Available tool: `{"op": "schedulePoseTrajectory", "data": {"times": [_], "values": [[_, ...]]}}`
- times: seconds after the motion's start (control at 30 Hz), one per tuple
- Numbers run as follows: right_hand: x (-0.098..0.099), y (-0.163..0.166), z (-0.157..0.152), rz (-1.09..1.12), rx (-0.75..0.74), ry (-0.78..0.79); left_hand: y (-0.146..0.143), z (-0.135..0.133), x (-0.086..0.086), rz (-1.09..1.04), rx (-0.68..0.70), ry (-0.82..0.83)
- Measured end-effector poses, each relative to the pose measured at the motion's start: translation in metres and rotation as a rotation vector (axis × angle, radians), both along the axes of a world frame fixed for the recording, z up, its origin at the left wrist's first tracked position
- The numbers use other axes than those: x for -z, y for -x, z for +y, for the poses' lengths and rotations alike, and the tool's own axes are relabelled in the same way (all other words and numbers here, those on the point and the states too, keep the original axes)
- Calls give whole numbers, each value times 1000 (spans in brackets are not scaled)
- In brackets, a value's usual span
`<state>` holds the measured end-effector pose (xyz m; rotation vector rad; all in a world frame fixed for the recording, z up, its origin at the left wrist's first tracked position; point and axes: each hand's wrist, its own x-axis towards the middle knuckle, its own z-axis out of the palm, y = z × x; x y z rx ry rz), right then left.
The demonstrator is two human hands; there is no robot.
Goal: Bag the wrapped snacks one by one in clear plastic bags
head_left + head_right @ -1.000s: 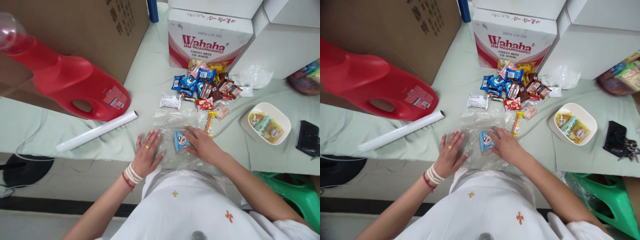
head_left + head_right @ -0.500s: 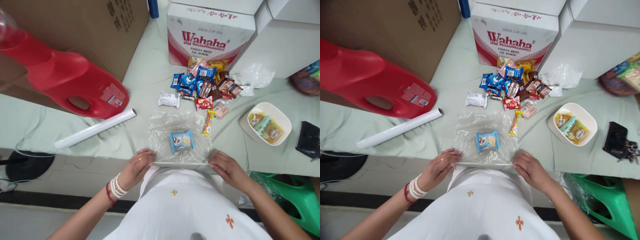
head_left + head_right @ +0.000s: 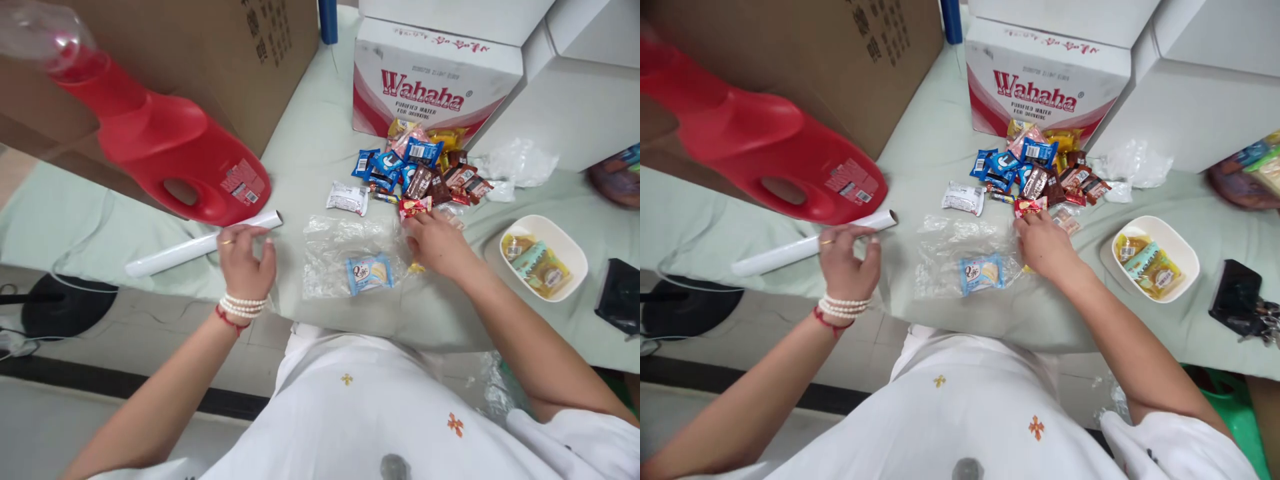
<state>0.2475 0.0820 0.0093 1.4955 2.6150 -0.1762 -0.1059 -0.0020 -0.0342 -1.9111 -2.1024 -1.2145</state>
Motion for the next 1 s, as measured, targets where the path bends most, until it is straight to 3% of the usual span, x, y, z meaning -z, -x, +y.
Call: {"op": "schedulePoseTrajectory", "data": {"times": [0.07, 0.13, 0.2, 0.33, 0.43, 0.57, 0.7, 0.8, 0.87, 0.93, 1.0], "values": [[4, 16, 10, 64, -26, -28, -19, -25, -16, 49, -5, -180], [13, 33, 21, 94, -30, -5, -49, -44, -25, 70, 260, -206], [24, 48, 31, 66, -6, 42, -81, -52, -23, 141, 543, -45], [25, 60, 46, 72, 17, 229, -122, -40, 0, 368, 661, 282], [7, 53, 42, 232, -98, 322, -128, -31, 14, 424, 675, 363], [-8, 35, 2, 263, -359, 189, -125, -30, 18, 403, 659, 355], [17, 17, -49, 213, -560, 96, -117, -35, 26, 282, 666, 339], [41, 9, -71, 241, -590, 57, -97, -45, 32, -13, 753, 267], [50, 8, -77, 243, -596, 46, -79, -49, 31, -327, 650, 210], [54, 11, -79, 242, -599, 39, -62, -44, 27, -597, 339, 118], [54, 13, -79, 241, -592, 44, -52, -29, 21, -705, 11, 43]]}}
